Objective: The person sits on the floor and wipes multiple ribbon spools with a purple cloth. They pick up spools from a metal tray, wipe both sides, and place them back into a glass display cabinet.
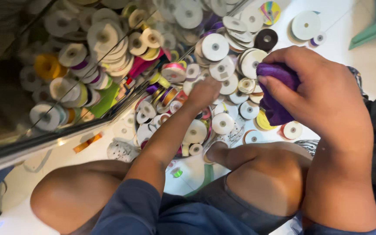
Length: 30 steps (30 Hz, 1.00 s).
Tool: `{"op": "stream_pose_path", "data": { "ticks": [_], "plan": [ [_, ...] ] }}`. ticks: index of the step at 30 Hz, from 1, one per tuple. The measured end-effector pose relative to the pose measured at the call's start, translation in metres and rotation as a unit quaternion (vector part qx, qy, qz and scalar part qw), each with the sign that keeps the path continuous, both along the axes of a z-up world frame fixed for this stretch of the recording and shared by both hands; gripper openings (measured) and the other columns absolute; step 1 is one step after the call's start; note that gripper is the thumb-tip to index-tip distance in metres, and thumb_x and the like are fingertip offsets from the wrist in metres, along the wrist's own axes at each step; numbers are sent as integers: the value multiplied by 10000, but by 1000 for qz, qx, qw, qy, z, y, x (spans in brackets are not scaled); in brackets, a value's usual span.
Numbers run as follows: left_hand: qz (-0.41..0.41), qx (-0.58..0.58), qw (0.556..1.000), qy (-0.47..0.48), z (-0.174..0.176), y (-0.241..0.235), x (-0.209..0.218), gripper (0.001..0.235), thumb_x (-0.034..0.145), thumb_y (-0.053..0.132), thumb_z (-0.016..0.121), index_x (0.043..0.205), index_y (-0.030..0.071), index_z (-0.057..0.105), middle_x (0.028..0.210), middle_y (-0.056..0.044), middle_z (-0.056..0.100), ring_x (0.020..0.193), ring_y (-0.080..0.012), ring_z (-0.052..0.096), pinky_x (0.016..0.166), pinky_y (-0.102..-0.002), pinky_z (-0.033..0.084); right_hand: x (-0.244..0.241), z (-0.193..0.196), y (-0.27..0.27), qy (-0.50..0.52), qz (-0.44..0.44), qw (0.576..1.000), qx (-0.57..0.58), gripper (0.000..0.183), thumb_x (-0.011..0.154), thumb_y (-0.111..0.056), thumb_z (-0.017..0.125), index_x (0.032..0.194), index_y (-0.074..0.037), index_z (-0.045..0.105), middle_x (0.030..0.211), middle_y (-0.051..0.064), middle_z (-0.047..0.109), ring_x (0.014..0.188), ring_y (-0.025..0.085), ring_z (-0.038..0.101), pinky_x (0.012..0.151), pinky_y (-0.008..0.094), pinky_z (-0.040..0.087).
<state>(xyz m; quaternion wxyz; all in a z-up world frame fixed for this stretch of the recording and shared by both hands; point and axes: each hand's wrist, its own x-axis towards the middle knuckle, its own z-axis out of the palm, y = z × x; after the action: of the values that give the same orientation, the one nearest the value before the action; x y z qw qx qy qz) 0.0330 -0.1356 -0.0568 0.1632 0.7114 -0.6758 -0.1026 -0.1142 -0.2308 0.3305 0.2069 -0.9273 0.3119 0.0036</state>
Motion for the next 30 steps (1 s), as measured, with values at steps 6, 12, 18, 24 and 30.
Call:
{"op": "stream_pose_path", "data": {
  "ticks": [6, 12, 18, 24, 30],
  "plan": [
    [485, -4, 760, 432, 52, -71, 43, 543, 874, 370, 707, 1333, 128, 545, 1413, -118, 607, 1235, -315, 645, 912, -440, 581, -6, -3, -7, -43, -8, 999, -9, 313, 973, -198, 706, 1263, -79, 700, 1132, 86, 721, 969, 315, 657, 839, 427, 467],
    [500, 98, 673, 537, 40, -76, 67, 912, 672, 374, 851, 1484, 166, 490, 1461, -115, 590, 1314, -313, 588, 1010, -407, 524, 7, -5, -7, -3, -54, 998, 22, 316, 931, -289, 675, 1214, -148, 688, 1094, 27, 734, 955, 289, 667, 799, 416, 463],
    [419, 176, 721, 523, 94, -5, 46, 841, 880, 329, 713, 1581, 122, 297, 1629, -135, 318, 1298, -336, 576, 879, -337, 658, 9, -8, -14, -53, -69, 996, 22, 278, 987, -266, 687, 1227, -125, 698, 1038, 73, 723, 914, 285, 648, 777, 408, 448],
    [388, 245, 821, 339, 117, 115, 28, 502, 950, 184, 664, 1420, 210, 490, 1173, -118, 723, 865, -288, 755, 628, -370, 686, 12, -15, -13, -91, -57, 994, -2, 256, 992, -208, 701, 1219, -90, 698, 1046, 98, 742, 933, 283, 666, 800, 407, 470],
    [499, 1, 595, 631, 197, 141, 47, 821, 770, 372, 699, 1525, 210, 419, 1511, -72, 551, 1392, -303, 487, 1179, -503, 408, 46, -37, 34, -270, 83, 957, 71, 240, 978, -127, 709, 1212, -92, 743, 1098, 91, 681, 1023, 217, 644, 920, 333, 494]
  ]
}}
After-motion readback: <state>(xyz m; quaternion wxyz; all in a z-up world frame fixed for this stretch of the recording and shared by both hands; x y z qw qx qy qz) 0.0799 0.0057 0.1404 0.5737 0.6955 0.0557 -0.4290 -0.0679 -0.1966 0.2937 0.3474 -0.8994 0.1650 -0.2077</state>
